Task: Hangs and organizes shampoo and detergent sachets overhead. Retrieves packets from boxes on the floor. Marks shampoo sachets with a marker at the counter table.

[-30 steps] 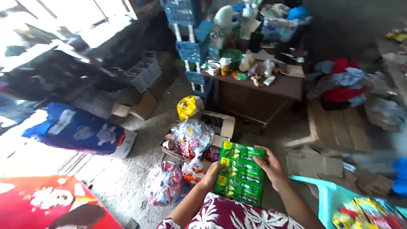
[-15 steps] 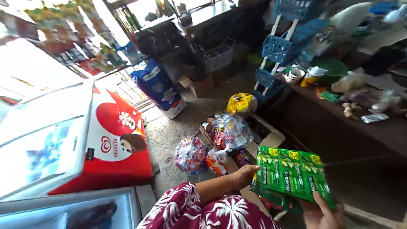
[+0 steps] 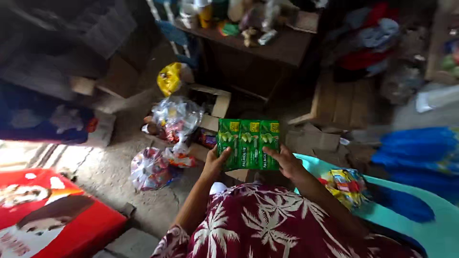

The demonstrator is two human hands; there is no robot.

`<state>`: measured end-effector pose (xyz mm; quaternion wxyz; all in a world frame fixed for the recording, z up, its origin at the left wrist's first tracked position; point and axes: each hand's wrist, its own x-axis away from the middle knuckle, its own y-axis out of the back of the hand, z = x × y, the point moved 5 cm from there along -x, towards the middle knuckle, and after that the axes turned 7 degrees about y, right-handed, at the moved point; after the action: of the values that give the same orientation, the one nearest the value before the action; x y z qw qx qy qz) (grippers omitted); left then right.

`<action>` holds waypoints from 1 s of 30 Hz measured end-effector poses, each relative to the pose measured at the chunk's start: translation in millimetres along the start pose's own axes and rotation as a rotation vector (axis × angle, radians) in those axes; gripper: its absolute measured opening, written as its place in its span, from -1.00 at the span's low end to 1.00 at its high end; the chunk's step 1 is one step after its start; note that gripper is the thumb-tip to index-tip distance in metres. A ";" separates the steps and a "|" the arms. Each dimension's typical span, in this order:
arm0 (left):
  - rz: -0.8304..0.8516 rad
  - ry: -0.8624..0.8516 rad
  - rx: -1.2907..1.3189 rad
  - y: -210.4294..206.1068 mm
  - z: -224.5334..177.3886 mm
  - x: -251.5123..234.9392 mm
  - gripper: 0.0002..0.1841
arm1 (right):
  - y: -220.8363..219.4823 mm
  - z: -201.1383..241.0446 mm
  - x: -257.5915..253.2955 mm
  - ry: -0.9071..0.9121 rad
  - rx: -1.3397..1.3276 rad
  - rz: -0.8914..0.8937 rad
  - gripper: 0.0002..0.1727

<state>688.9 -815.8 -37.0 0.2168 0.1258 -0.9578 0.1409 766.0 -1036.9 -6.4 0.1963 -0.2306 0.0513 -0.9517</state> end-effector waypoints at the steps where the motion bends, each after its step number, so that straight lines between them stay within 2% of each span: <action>1: -0.005 -0.007 0.025 -22.5 6.9 0.0 -0.77 | 20.1 2.6 4.7 -0.015 -0.046 -0.003 -0.46; 5: -0.034 0.086 0.060 -89.0 25.9 -4.5 -0.39 | 90.7 15.1 26.2 -0.067 -0.160 -0.062 -0.51; 6: -0.040 0.085 0.043 -99.1 27.9 -5.8 -0.36 | 105.1 15.8 31.4 -0.070 -0.188 -0.096 -0.51; 7: -0.044 0.062 -0.001 -105.9 28.3 -7.1 -0.40 | 118.4 15.2 35.2 -0.056 -0.217 -0.137 -0.52; 9: -0.032 -0.035 -0.144 -111.7 25.6 -10.8 -0.62 | 141.2 15.5 38.8 0.000 -0.266 -0.227 -0.50; 10: -0.037 -0.082 -0.223 -110.8 24.7 -13.6 -0.65 | 150.3 16.0 38.5 0.031 -0.284 -0.265 -0.48; 12: -0.075 -0.121 -0.306 -104.2 24.4 -17.2 -0.63 | 163.5 14.5 35.9 0.071 -0.325 -0.352 -0.48; 16: -0.110 -0.113 -0.315 -85.9 23.4 -21.9 -0.55 | 182.2 9.3 18.5 0.129 -0.402 -0.512 -0.50; 21: -0.139 -0.070 -0.286 -90.2 23.5 -35.6 -0.45 | 206.9 21.8 -31.6 0.143 -0.413 -0.543 -0.50; 23: -0.148 -0.051 -0.254 -102.7 23.0 -49.9 -0.33 | 219.4 32.2 -59.2 0.136 -0.425 -0.530 -0.52; 26: -0.190 -0.035 -0.197 -129.8 16.3 -88.4 -0.06 | 245.0 55.5 -109.1 0.156 -0.431 -0.502 -0.55; 28: -0.274 -0.051 -0.152 -146.5 10.3 -122.8 0.09 | 261.6 77.1 -149.3 0.160 -0.411 -0.443 -0.56; 30: -0.334 -0.052 -0.102 -164.3 -1.4 -162.0 0.13 | 278.0 104.0 -187.1 0.151 -0.397 -0.382 -0.59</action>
<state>880.7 -938.8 -73.4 0.2182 0.2756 -0.9348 0.0510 1063.7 -1218.4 -44.7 -0.0398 -0.1986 0.2069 -0.9572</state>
